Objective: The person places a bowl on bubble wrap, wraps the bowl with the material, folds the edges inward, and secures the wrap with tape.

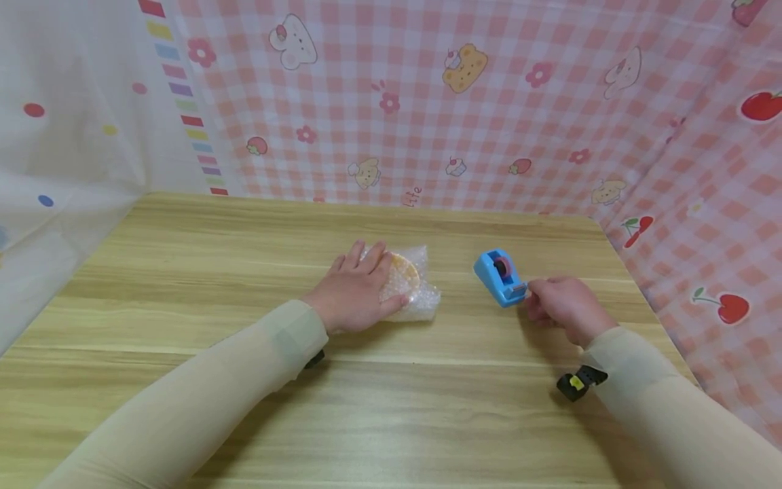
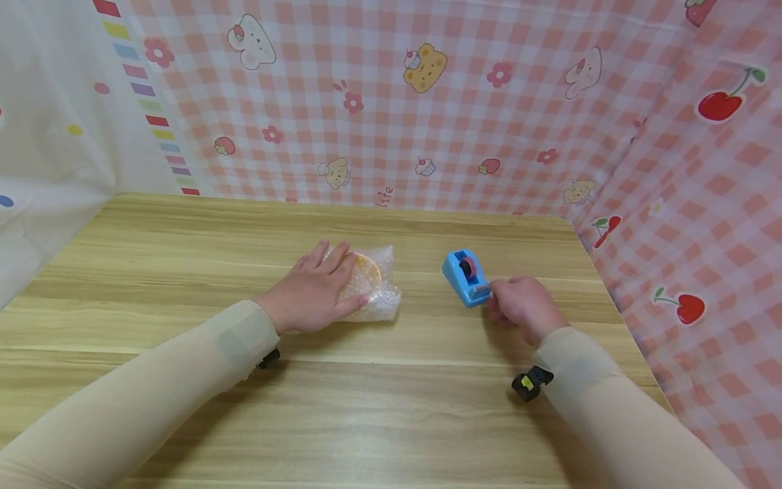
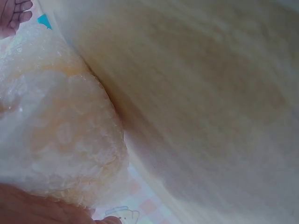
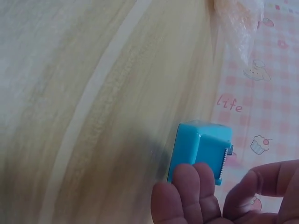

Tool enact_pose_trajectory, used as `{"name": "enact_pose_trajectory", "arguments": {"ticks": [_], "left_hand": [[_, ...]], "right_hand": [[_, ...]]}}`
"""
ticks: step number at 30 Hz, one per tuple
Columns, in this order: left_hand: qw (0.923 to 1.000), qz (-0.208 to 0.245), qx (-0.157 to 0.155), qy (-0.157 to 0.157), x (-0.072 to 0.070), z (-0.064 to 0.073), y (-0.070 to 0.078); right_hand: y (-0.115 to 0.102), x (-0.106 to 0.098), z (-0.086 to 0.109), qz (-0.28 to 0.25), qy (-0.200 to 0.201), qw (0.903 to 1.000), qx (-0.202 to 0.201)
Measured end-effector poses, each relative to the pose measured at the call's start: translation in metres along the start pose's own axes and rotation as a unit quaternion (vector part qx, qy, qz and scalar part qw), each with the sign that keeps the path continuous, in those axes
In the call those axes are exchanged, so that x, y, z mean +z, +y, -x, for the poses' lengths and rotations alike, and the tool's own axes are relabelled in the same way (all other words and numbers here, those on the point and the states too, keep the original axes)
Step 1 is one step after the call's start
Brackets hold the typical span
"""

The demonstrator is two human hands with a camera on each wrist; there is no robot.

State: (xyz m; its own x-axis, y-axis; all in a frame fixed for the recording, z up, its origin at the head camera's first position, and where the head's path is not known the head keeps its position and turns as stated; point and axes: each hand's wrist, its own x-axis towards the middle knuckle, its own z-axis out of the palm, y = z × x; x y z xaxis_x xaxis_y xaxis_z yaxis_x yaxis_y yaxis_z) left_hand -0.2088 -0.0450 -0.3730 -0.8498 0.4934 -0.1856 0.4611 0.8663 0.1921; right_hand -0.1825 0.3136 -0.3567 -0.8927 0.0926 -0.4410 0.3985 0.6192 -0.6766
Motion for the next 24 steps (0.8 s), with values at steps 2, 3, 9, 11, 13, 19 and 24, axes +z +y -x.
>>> {"name": "enact_pose_trajectory", "arguments": {"ticks": [2,3,9,11,13,19,24], "left_hand": [[1.0,0.003,-0.001,-0.002,0.0,0.0,0.0],[1.0,0.003,-0.002,-0.002,0.0,0.0,0.0],[1.0,-0.002,0.0,0.004,0.001,0.0,0.0],[1.0,-0.003,0.0,0.006,0.001,-0.001,-0.001],[1.0,-0.004,0.0,0.007,0.002,-0.001,-0.001],[1.0,-0.004,0.0,0.009,0.002,-0.002,-0.001],[1.0,-0.002,0.0,0.005,0.001,-0.001,0.0]], "right_hand": [[0.001,-0.001,0.001,-0.002,-0.007,1.0,0.002],[0.002,-0.001,0.001,-0.003,-0.012,0.9999,0.002],[0.006,-0.002,-0.002,0.0,-0.047,0.9989,0.011],[0.007,-0.003,-0.002,0.003,-0.056,0.9983,0.017],[0.007,-0.003,-0.003,0.007,-0.064,0.9978,0.02],[0.009,-0.004,-0.005,0.022,-0.07,0.9971,0.021],[0.011,-0.006,-0.006,0.033,-0.068,0.9968,0.026]]}}
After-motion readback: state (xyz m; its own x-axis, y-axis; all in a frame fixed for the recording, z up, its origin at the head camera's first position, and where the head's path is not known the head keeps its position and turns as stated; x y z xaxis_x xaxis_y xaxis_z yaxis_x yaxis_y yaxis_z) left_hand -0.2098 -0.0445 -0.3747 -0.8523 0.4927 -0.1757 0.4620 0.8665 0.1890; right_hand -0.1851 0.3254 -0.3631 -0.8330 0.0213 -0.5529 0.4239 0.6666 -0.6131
